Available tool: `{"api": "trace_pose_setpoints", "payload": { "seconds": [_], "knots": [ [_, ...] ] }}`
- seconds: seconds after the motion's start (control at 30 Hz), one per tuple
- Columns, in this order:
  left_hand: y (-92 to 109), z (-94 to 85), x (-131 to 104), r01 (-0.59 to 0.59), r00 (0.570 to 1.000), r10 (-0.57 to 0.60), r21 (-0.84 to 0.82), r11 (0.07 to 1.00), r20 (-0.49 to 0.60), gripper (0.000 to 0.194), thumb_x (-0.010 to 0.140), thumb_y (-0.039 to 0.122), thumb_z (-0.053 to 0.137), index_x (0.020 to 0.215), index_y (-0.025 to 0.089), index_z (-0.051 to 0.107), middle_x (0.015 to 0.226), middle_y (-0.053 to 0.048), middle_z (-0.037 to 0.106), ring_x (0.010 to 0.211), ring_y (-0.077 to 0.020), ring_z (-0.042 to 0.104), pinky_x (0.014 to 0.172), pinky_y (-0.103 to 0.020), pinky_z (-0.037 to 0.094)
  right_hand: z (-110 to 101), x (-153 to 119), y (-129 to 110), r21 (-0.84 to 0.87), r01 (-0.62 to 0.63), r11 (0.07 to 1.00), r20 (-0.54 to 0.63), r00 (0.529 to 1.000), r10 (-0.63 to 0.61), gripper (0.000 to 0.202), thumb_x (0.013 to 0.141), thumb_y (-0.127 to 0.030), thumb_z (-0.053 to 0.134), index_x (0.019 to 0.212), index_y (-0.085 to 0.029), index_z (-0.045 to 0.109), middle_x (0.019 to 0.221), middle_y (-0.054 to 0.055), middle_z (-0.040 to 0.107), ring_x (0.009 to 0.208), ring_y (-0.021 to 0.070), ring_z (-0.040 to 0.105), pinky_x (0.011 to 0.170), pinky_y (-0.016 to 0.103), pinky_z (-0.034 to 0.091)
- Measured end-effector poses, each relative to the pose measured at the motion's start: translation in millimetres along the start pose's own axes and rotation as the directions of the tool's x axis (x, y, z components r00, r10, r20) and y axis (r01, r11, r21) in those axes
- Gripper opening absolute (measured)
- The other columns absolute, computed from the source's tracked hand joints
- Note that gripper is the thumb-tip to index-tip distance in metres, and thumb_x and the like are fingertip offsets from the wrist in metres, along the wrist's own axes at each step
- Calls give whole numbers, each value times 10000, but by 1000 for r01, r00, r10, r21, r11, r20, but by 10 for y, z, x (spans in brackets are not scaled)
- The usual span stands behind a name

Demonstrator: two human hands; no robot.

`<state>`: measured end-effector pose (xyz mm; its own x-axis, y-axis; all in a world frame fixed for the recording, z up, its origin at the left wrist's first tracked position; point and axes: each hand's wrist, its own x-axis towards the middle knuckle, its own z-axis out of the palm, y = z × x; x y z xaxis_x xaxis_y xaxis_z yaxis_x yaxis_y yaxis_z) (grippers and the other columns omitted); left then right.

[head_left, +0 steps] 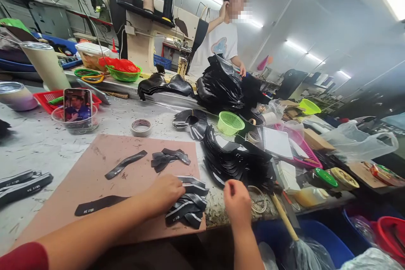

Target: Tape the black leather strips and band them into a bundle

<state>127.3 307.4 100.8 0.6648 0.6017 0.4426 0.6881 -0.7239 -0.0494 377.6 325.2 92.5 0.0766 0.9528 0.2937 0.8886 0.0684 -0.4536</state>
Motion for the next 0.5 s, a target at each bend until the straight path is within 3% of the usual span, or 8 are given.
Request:
{"api": "trace_pose_setpoints", "payload": {
  "seconds": [0.13, 0.23, 0.33, 0.4, 0.43, 0.5],
  "knots": [
    [80, -321, -594, 59, 991, -51, 65, 996, -121, 331, 863, 63, 329, 916, 185, 633, 1005, -67, 699, 861, -158, 664, 749, -253, 527, 299, 45, -295, 183, 224, 957, 195, 946, -259, 208, 789, -166, 495, 919, -208, 652, 928, 57, 696, 873, 220, 647, 773, 313, 484],
    [-26, -536, -1146, 230, 961, -192, 193, 954, -199, 317, 886, 91, 326, 948, 166, 629, 969, -85, 710, 824, -169, 678, 718, -251, 525, 345, 113, -360, 244, 259, 935, 290, 900, -325, 276, 720, -79, 527, 909, -215, 674, 816, 38, 700, 764, 219, 660, 681, 303, 479],
    [-125, -626, -1607, 435, 894, -378, 261, 862, -240, 315, 940, 299, 366, 985, 166, 648, 948, -76, 719, 792, -197, 689, 706, -281, 540, 298, 214, -405, 270, 260, 927, 337, 877, -344, 214, 740, -82, 522, 820, -204, 679, 787, 43, 680, 759, 217, 649, 682, 305, 464],
    [-143, -632, -1755, 550, 834, -528, 155, 821, -161, 352, 928, 360, 364, 964, 198, 675, 933, -50, 724, 803, -209, 691, 731, -297, 546, 287, 310, -495, 282, 259, 924, 365, 861, -353, 176, 770, -102, 524, 781, -198, 671, 807, 43, 670, 797, 208, 640, 718, 302, 460],
    [-147, -632, -1769, 624, 781, -620, 60, 779, -72, 351, 907, 356, 367, 942, 216, 687, 929, -41, 724, 827, -216, 689, 759, -306, 545, 301, 367, -563, 287, 260, 922, 380, 853, -358, 160, 781, -110, 533, 777, -197, 668, 816, 41, 665, 816, 201, 635, 742, 299, 458],
    [-173, -648, -1691, 773, 634, -758, -106, 626, 152, 330, 835, 342, 391, 912, 233, 693, 931, -45, 720, 875, -233, 677, 807, -329, 536, 370, 498, -734, 288, 261, 921, 414, 834, -366, 121, 792, -121, 565, 782, -192, 663, 844, 40, 657, 849, 192, 624, 786, 297, 454]
  ]
}}
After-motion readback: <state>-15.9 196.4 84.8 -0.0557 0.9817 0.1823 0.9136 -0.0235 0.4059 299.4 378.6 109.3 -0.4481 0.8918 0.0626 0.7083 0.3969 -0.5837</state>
